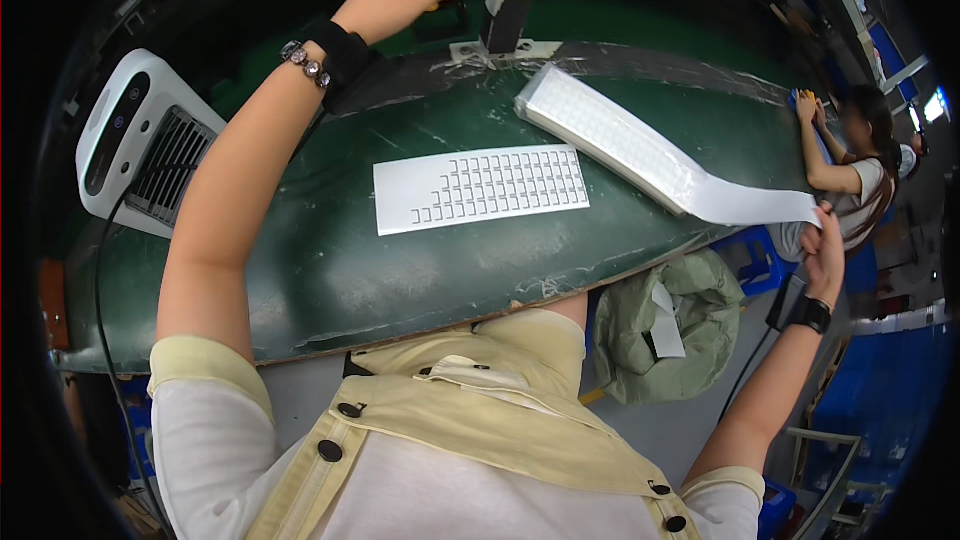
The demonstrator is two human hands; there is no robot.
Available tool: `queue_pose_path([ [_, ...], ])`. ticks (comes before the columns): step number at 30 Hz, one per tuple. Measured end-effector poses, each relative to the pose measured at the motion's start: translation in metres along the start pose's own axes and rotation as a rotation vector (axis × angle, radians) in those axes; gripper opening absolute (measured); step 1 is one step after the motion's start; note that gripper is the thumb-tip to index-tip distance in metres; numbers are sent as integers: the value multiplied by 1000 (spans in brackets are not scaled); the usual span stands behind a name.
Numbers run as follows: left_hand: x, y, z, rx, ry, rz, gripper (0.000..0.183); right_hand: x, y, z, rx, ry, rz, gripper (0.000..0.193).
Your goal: Applying stickers and using tweezers to adjust components within a plastic electronic housing.
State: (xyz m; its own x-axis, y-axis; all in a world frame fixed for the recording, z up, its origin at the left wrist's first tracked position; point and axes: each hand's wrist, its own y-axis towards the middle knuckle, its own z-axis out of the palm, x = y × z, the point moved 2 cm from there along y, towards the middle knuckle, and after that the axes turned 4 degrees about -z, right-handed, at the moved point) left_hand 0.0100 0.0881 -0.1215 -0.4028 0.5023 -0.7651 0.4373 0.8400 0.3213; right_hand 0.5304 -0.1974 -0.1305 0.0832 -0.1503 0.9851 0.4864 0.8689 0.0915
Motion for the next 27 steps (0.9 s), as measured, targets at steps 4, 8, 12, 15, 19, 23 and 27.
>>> queue_pose_path([
  [4, 36, 36, -48, -215, -90, -301, 28, 69, 7, 36, -50, 96, -390, 2],
  [8, 116, 86, -54, -430, 563, -534, 42, 84, 20, 175, 221, -121, -356, 5],
  [12, 107, 79, -4, -77, 747, -799, 66, 40, 3, 304, 698, -449, -346, 10],
  [15, 91, 74, -4, -54, 756, -804, 65, -10, -29, 370, 867, -354, -262, 10],
  [19, 62, 77, -5, 4, 804, -751, 61, -62, -45, 420, 923, -401, -255, 9],
  [23, 72, 74, -9, 13, 780, -753, 60, -89, -59, 431, 914, -402, -220, 23],
  [27, 94, 63, -32, -56, 430, -756, 50, -78, -55, 390, 967, -903, -586, 40],
])
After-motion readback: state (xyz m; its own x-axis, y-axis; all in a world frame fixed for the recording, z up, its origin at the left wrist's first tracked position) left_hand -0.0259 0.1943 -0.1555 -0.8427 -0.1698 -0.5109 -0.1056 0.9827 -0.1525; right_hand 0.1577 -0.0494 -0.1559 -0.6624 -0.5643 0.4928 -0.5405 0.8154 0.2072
